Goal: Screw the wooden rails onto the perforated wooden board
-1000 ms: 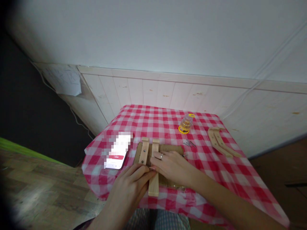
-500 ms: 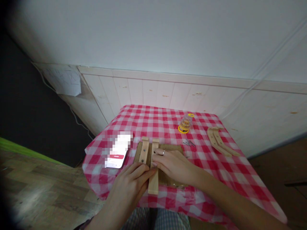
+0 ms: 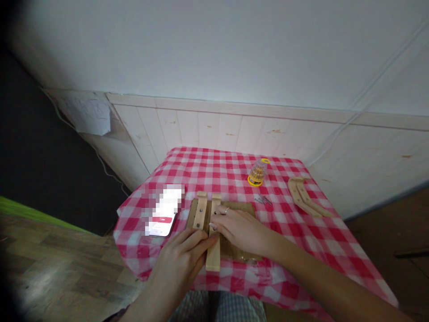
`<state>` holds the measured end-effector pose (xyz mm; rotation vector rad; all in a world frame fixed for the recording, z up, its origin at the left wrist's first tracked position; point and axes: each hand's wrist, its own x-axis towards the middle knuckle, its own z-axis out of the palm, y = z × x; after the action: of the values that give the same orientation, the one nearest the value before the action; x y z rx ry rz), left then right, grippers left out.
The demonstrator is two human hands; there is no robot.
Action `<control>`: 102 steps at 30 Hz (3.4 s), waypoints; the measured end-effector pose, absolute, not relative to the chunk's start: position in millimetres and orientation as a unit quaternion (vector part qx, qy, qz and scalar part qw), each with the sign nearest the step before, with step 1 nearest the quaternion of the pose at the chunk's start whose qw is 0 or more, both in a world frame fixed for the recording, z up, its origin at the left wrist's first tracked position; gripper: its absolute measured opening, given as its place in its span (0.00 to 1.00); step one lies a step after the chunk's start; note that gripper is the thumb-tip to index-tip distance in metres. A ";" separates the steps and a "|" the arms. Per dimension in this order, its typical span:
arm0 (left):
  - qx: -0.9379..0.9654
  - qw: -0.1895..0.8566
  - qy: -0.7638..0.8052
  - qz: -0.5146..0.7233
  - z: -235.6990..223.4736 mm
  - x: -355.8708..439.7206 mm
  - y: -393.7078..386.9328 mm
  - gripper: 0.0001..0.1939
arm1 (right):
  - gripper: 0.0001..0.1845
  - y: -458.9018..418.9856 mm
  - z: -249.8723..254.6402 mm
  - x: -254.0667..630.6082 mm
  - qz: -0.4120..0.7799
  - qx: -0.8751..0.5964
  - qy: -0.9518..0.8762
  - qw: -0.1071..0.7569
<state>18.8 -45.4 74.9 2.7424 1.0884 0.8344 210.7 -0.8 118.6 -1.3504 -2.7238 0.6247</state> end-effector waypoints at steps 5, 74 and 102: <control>0.895 0.036 0.358 0.263 74.0 18.6 -46.0 0.14 | 0.15 0.7 112.5 214.1 0.204 -0.436 -0.876 0.034; 0.901 0.039 0.358 0.242 74.8 17.8 -42.0 0.12 | 0.18 -18.8 109.2 197.1 0.358 -0.350 -0.711 0.494; 0.904 0.026 0.359 0.231 74.2 17.9 -42.5 0.11 | 0.19 -10.9 115.3 188.9 0.570 -0.227 -0.607 0.506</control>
<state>17.9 -42.5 74.2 2.7941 1.1099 0.7152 188.9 -10.9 115.3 -0.5483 -1.4633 1.3737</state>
